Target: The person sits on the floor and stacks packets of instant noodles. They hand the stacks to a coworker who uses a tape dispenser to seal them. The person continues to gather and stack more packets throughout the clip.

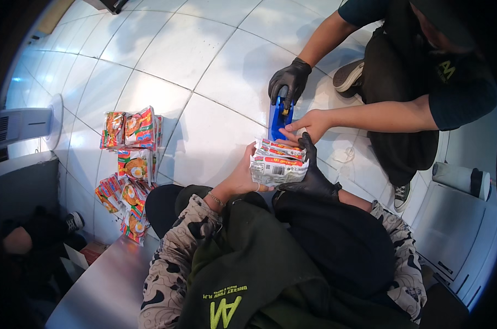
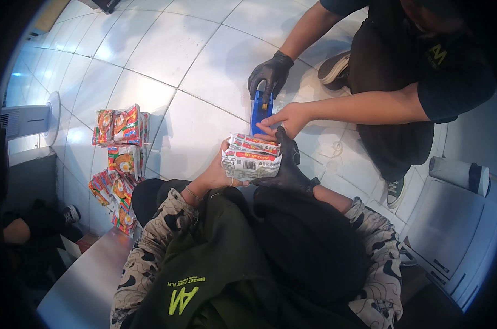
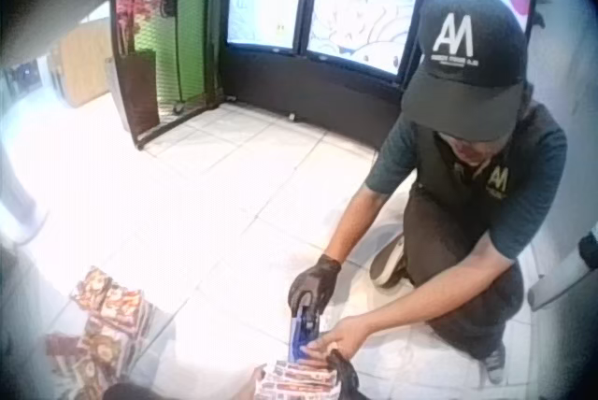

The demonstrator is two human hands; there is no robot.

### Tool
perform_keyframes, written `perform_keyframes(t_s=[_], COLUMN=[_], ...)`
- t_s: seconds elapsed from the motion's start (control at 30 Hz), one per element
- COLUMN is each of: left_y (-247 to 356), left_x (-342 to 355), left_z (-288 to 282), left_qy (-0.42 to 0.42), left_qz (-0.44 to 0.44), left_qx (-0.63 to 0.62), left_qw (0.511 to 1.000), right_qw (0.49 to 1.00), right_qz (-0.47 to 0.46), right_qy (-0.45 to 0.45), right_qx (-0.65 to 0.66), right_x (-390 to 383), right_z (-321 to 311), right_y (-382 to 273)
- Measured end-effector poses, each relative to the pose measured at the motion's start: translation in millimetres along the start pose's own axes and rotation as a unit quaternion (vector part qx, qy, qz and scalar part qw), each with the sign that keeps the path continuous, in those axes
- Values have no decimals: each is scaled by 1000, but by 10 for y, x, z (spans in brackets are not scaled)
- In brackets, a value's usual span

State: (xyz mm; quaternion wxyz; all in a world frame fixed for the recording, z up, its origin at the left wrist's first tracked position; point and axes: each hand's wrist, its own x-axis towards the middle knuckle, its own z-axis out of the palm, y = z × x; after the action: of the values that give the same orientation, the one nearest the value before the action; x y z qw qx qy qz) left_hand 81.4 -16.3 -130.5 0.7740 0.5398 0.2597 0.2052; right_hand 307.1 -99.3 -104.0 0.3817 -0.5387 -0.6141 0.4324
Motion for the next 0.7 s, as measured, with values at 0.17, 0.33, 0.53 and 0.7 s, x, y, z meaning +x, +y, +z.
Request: perform_keyframes(t_s=[0.17, 0.33, 0.53, 0.7], left_y=[-110, -64, -209, -277], left_x=[-97, -42, -11, 51], left_z=[51, 101, -62, -134], left_qy=[9, -34, -42, -60], left_qz=[-21, -49, -81, -89], left_qx=[-39, -41, -9, 0], left_qw=[999, 997, 996, 994], right_qw=[975, 912, 893, 818], right_qz=[138, 234, 262, 395], right_qy=[-48, -114, -133, -124], right_qx=[168, 317, 341, 398], right_x=[-42, -77, -9, 33], right_z=[41, -90, -25, 9], right_y=[-8, -146, -57, -33])
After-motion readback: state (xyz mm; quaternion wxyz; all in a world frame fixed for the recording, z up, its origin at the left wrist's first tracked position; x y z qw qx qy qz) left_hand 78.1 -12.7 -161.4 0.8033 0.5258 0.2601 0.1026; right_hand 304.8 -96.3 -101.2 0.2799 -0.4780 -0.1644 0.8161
